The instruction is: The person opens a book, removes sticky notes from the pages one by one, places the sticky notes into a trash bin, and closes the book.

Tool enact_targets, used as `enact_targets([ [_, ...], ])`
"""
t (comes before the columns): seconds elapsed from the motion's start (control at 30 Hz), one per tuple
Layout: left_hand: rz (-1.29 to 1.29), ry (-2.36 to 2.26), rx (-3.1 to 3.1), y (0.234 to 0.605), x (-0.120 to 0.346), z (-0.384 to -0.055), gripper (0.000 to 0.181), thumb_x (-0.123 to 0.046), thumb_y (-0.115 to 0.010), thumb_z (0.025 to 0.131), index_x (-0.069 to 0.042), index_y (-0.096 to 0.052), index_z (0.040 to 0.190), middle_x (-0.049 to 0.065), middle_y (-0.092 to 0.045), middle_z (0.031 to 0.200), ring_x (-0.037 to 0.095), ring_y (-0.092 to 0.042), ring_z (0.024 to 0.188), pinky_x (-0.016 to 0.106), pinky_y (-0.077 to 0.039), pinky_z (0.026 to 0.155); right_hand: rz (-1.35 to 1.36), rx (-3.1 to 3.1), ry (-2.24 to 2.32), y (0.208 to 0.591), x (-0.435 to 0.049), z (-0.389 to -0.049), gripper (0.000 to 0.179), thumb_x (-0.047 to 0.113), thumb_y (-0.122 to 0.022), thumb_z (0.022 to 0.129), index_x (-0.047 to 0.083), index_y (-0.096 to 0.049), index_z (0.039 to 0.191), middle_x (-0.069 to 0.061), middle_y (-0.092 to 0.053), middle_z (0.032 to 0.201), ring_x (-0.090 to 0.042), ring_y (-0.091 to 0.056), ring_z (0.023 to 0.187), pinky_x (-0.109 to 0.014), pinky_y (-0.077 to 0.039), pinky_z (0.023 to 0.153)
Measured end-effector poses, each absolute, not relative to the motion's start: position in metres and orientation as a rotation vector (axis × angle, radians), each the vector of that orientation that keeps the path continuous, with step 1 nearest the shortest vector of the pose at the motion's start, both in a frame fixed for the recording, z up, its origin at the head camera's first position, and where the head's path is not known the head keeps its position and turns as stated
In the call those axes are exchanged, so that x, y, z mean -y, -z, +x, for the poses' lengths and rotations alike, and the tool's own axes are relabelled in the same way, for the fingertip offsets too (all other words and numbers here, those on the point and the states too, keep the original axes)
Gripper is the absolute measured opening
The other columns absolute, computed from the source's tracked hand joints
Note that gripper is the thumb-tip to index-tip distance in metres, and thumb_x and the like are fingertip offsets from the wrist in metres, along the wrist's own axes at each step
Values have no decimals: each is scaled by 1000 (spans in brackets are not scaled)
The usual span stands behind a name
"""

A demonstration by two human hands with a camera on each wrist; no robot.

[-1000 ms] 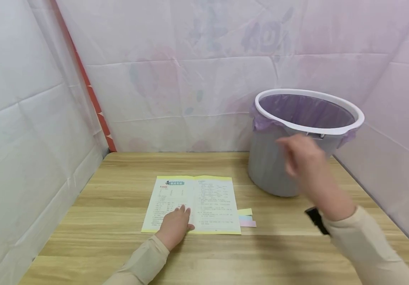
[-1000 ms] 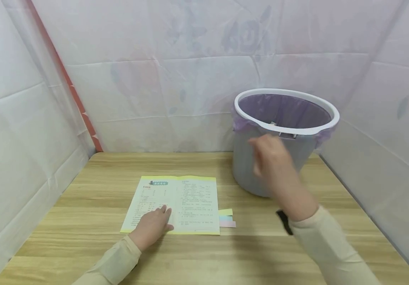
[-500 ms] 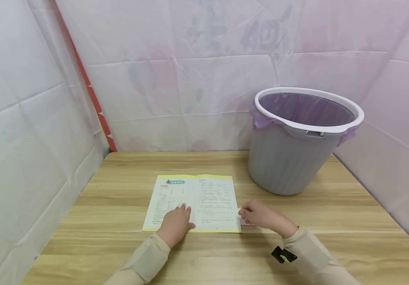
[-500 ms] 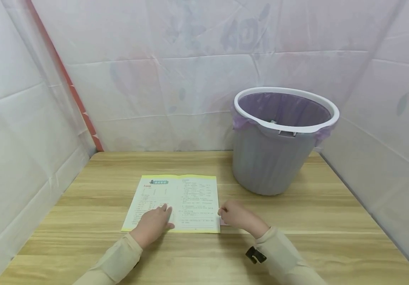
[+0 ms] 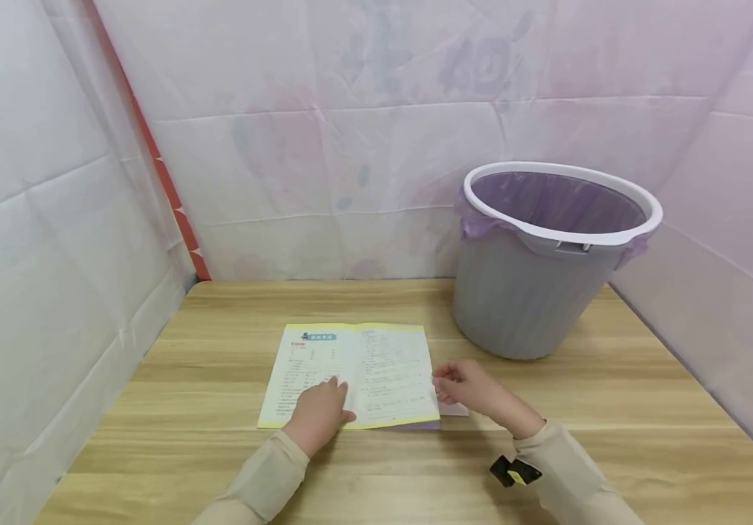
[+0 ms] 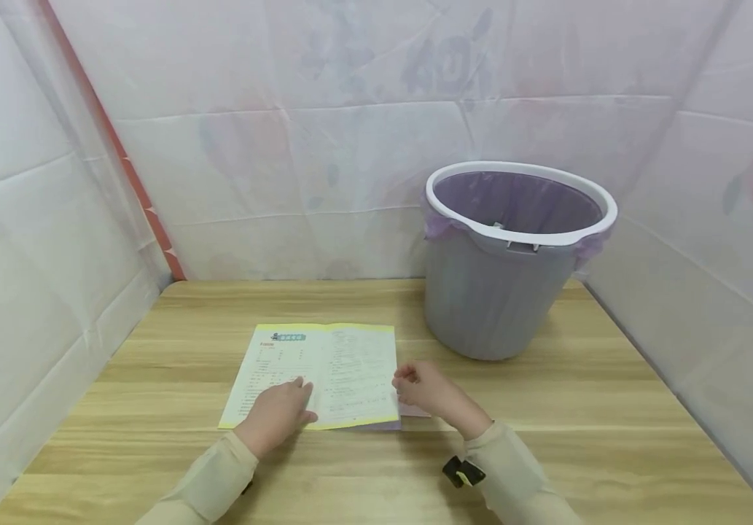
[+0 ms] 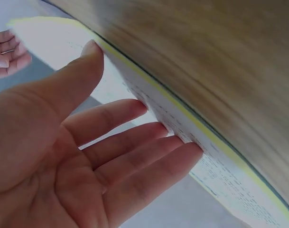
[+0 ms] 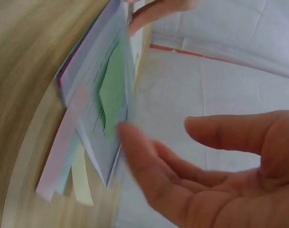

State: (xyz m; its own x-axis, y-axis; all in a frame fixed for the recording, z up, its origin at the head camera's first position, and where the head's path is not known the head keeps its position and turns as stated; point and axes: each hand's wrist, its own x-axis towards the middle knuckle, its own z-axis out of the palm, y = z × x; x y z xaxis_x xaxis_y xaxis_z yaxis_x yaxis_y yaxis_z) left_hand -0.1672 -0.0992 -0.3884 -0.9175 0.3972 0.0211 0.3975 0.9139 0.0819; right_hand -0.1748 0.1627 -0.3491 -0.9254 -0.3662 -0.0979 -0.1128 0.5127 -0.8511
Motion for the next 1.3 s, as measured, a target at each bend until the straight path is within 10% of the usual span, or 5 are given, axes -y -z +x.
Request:
enact_targets([
  [0.67,-1226,-14,2393,361,33,-89,35,-29,-66,90,-5,-67,115,7,-62,124,21,-56,120,28,-44,100,-507,-2582,1601,336,-136,-182,11,2,-61,92,-7,-61,98,-10,-63,81,-21,-62,70,-37,-56,66],
  [1.0,-593,-682,2788,375,-9,-129,45,-36,-50,97,-10,-59,131,7,-55,137,26,-44,132,35,-34,108,-1012,-2761,1483,333,-133,-180,6,5,-63,92,3,-67,96,-5,-66,96,-21,-63,91,-33,-54,76],
  [1.3,-464,-654,2997,369,22,-137,42,-27,-51,98,-3,-56,133,13,-54,137,30,-45,131,41,-31,111,-884,-2738,582,352,-136,-172,18,2,-69,85,-9,-64,98,-15,-66,95,-25,-62,86,-39,-51,77],
])
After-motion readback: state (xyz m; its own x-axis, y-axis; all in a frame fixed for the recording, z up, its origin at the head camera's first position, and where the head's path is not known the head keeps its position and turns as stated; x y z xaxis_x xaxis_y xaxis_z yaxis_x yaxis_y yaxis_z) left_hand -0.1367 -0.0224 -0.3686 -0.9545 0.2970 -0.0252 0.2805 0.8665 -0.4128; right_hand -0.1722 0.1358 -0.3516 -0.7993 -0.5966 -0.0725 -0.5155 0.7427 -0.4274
